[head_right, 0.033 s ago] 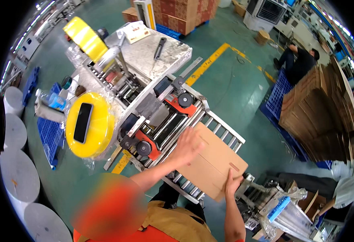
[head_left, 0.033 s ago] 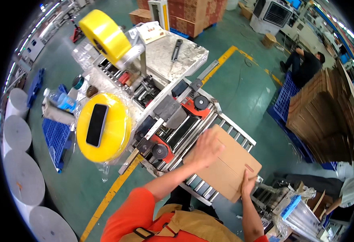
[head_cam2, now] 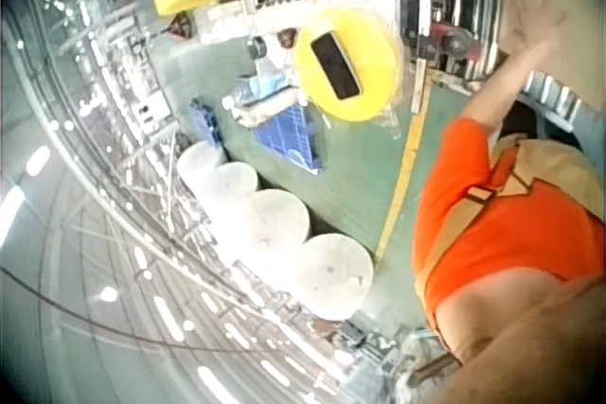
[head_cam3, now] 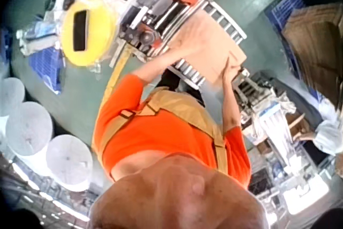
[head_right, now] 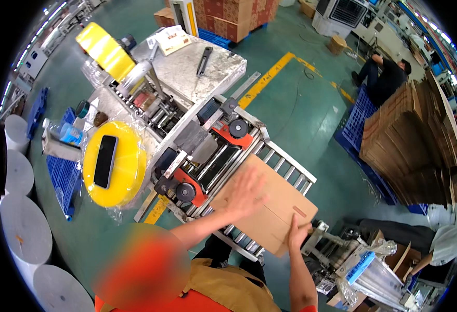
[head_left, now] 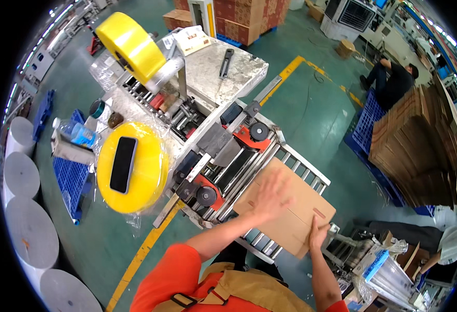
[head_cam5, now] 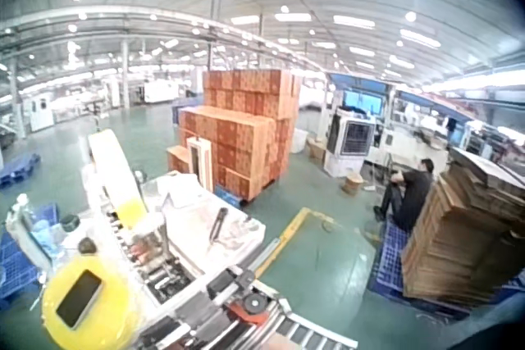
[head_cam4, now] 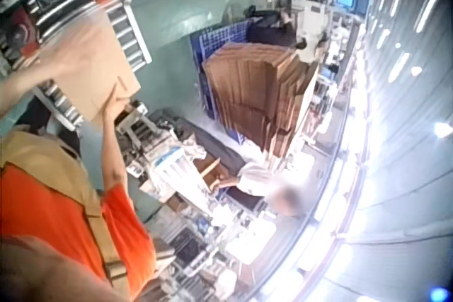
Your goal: The person picks up gold-wrapped products from a conveyor belt and places them into a cardboard box.
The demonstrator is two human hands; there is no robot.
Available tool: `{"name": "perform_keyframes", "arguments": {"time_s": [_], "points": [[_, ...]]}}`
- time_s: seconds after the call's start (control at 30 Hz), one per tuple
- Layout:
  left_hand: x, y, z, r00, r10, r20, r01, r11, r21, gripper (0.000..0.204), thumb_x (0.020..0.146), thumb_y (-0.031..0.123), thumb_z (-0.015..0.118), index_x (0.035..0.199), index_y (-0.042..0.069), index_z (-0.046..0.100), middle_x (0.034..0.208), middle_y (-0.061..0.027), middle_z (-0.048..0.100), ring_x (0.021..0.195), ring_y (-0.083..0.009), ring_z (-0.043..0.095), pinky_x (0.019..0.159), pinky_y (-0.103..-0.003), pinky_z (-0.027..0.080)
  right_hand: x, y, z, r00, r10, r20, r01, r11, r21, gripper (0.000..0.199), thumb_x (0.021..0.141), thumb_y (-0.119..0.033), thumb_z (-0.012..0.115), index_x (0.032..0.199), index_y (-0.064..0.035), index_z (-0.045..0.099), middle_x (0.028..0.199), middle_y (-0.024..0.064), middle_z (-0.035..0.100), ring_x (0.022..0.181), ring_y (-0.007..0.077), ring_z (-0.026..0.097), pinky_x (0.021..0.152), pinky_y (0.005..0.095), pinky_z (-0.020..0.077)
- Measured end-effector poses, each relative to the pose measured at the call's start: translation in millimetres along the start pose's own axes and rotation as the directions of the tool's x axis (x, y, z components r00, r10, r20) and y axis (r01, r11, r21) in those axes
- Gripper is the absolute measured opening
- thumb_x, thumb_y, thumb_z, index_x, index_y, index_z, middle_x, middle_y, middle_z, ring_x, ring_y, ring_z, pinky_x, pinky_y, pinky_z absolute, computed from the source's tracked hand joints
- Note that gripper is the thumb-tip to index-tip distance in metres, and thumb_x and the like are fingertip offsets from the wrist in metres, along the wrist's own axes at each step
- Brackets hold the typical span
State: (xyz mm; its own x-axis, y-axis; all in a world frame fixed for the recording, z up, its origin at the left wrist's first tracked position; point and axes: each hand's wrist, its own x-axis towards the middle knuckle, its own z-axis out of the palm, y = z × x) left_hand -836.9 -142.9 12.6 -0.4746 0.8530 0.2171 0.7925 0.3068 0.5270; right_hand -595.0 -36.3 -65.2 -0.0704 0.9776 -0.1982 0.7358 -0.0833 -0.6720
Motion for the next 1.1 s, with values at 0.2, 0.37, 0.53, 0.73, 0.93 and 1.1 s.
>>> {"name": "perform_keyframes", "arguments": {"time_s": [0.2,0.37,0.53,0.73,0.93,1.1], "points": [[12.6,-54.3,12.6,0.958,0.110,0.264,-0.158,0.974,0.165,0.068,0.091,0.054,0.040,0.144,0.012,0.030,0.150,-0.0189,0.019,0.141,-0.0316,0.012,0.112,-0.051,0.007,-9.0,-83.5,65.8,0.997,0.074,0.033,-0.071,0.994,-0.078,0.065,0.082,-0.051,0.063,0.106,0.0047,0.040,0.101,0.0332,0.058,0.097,0.0484,0.056,0.080,0.0482,0.0448],[19.5,-96.5,-10.5,0.969,0.102,0.223,-0.149,0.968,0.202,0.066,0.091,0.050,0.040,0.144,0.011,0.030,0.151,-0.0182,0.019,0.142,-0.0299,0.011,0.113,-0.050,0.009,-23.5,-130.1,98.3,0.998,0.037,0.056,-0.033,0.997,-0.066,0.068,0.083,-0.053,0.059,0.109,0.0070,0.041,0.104,0.0331,0.057,0.099,0.0466,0.056,0.084,0.0477,0.0437],[12.3,-117.8,0.7,0.999,-0.020,0.030,0.011,0.964,0.264,0.063,0.091,0.042,0.045,0.141,0.005,0.033,0.149,-0.0186,0.024,0.140,-0.0314,0.016,0.113,-0.049,0.011,-36.4,-127.2,168.7,0.943,-0.164,0.288,0.215,0.964,-0.157,0.054,0.087,-0.046,0.054,0.109,0.0023,0.047,0.102,0.0268,0.060,0.093,0.0406,0.060,0.081,0.0463,0.0479],[-88.9,-83.0,86.7,0.958,0.286,0.037,-0.263,0.816,0.515,0.048,0.087,0.024,0.053,0.128,0.000,0.047,0.133,-0.0223,0.046,0.129,-0.0383,0.035,0.109,-0.045,0.024,-99.5,-32.0,175.1,0.586,-0.577,0.569,0.590,0.785,0.189,0.041,0.085,-0.027,0.055,0.120,-0.0056,0.050,0.104,0.0190,0.062,0.096,0.0342,0.059,0.080,0.0428,0.0481],[-276.1,8.3,239.8,0.805,0.359,0.472,-0.364,0.927,-0.085,0.053,0.090,0.033,0.052,0.127,-0.004,0.047,0.130,-0.0327,0.043,0.122,-0.0458,0.039,0.104,-0.048,0.032,-185.6,233.2,-135.7,0.760,-0.387,0.523,0.385,0.915,0.119,0.031,0.081,-0.031,0.060,0.093,-0.0029,0.061,0.086,0.0208,0.063,0.080,0.0371,0.061,0.072,0.0456,0.0490],[-362.8,204.8,344.0,0.297,0.403,0.866,-0.470,0.851,-0.235,0.056,0.088,0.039,0.053,0.124,-0.003,0.050,0.129,-0.0319,0.044,0.123,-0.0445,0.039,0.103,-0.048,0.033,-261.4,438.8,-408.8,0.904,0.199,-0.378,-0.237,0.970,-0.055,0.042,0.079,-0.035,0.066,0.102,-0.0006,0.061,0.098,0.0214,0.063,0.094,0.0379,0.059,0.081,0.0454,0.0484]]}}
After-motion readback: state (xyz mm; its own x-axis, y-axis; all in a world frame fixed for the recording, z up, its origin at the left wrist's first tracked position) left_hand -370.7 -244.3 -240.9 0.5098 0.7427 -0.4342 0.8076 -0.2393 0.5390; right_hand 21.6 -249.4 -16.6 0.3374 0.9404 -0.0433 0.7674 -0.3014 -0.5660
